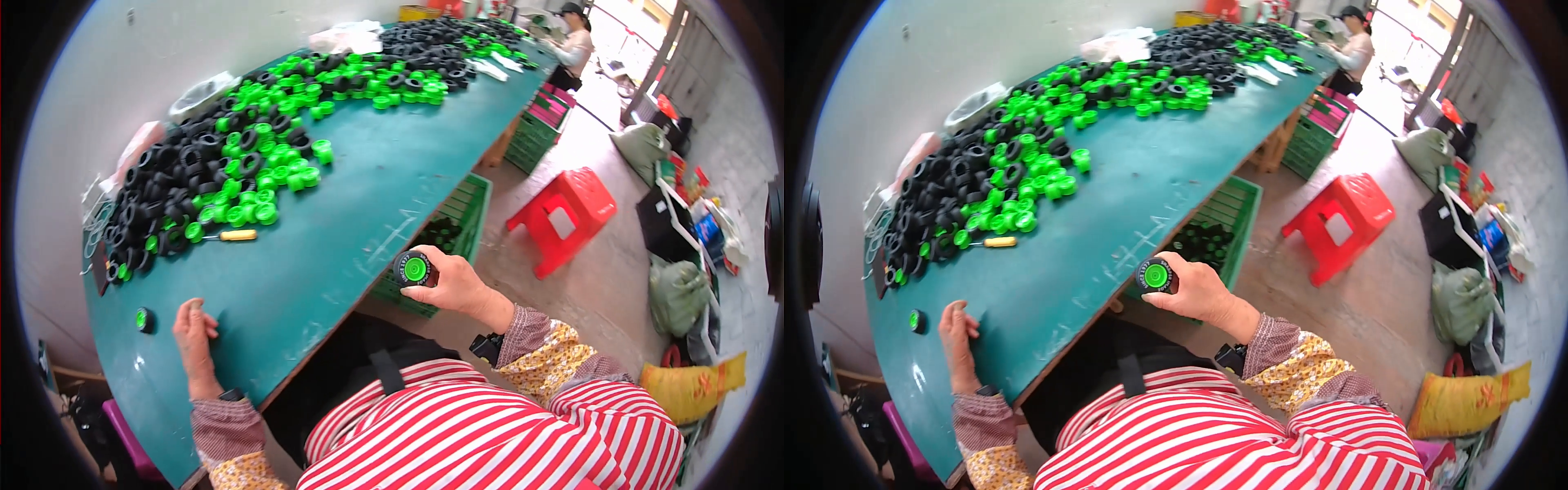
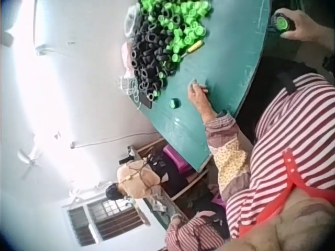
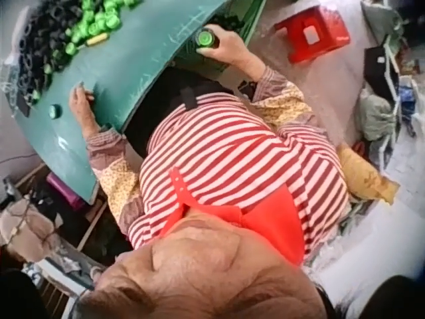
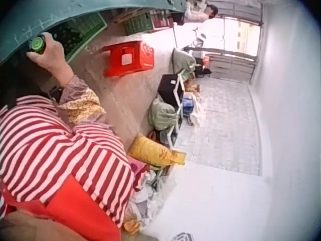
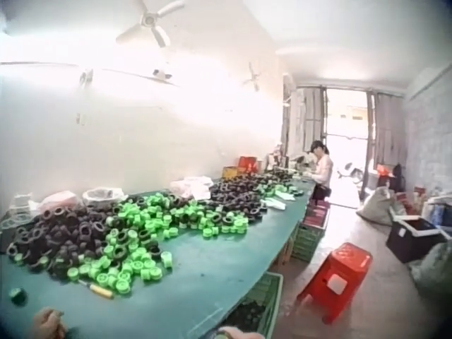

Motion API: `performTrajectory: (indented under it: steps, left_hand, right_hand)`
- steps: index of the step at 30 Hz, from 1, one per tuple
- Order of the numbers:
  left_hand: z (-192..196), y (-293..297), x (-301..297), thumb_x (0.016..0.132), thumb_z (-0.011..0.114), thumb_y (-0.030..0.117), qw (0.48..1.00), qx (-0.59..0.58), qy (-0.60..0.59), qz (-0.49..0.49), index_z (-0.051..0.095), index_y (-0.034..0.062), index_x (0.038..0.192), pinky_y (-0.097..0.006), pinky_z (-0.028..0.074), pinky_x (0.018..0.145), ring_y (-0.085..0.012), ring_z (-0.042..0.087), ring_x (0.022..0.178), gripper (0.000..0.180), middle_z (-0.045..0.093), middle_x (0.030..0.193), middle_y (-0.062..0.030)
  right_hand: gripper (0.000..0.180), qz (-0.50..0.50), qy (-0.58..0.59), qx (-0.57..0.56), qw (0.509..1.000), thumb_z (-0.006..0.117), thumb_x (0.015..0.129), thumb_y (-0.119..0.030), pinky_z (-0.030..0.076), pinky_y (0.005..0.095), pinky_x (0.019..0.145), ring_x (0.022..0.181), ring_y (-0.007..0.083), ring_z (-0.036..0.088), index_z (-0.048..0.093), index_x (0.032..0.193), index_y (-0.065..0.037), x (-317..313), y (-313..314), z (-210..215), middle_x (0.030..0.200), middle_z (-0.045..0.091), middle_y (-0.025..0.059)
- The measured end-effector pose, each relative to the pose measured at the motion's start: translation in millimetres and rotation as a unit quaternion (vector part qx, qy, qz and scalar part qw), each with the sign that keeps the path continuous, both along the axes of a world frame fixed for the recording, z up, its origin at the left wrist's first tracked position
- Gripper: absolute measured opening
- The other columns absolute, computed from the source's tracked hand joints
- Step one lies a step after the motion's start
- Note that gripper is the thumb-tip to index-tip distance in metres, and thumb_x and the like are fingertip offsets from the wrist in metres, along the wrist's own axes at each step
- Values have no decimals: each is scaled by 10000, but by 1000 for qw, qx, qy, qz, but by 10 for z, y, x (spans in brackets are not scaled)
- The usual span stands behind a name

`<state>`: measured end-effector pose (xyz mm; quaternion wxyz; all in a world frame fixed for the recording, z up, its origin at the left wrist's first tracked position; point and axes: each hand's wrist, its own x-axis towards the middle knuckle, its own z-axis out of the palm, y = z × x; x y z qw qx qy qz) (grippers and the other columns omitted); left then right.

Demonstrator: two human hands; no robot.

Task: Assembling plastic toy wheels by fitting green rims into black rubber tires on a workshop table.

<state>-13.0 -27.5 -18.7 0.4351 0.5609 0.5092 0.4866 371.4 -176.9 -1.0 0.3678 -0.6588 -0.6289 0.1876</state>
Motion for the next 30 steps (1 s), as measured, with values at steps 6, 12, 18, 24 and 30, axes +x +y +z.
performTrajectory:
  steps: [6, 12, 18, 24, 30]
  left_hand:
    - [72, -209, -96, 891, 488, 199, 993, -22, 116, -28, 577, 17, 919, -160, 293, 423, -27, 377, 446, 205, 487, 564, 10]
    - [132, -308, -56, 888, 497, 196, 995, 4, 92, -27, 573, 18, 911, -166, 301, 426, -27, 398, 459, 196, 502, 579, 4]
    - [163, -358, -146, 866, 482, 120, 996, -21, 82, -17, 575, 11, 920, -172, 348, 446, -48, 431, 476, 153, 532, 602, -17]
    - [188, -217, -125, 842, 519, 121, 989, -93, 97, -54, 593, 23, 869, -188, 385, 436, -52, 463, 489, 126, 522, 595, 0]
    - [362, -14, -52, 841, 530, 182, 966, -171, 160, -112, 600, 17, 837, -198, 365, 406, -59, 446, 433, 179, 531, 557, -20]
  right_hand:
    - [504, -75, -125, -68, 987, 674, 653, -366, 491, 397, 641, 731, 327, 608, 497, 1028, -81, 412, -327, -341, 759, 613, 160]
    - [512, -218, -70, -161, 960, 669, 629, -403, 464, 390, 739, 845, 336, 593, 555, 972, -41, 991, -52, -833, 857, 615, 205]
    - [541, -242, -31, -115, 963, 689, 618, -366, 453, 382, 761, 891, 337, 586, 567, 1012, -15, 1143, 150, -1067, 914, 610, 212]
    - [481, -276, 111, 37, 954, 578, 746, -66, 445, 261, 644, 718, 123, 548, 408, 1191, -2, 1498, 259, -1200, 830, 584, 91]
    - [192, -249, 152, 160, 943, 518, 796, -27, 404, 224, 498, 564, 75, 488, 535, 983, 16, 1382, 700, -296, 682, 554, 24]
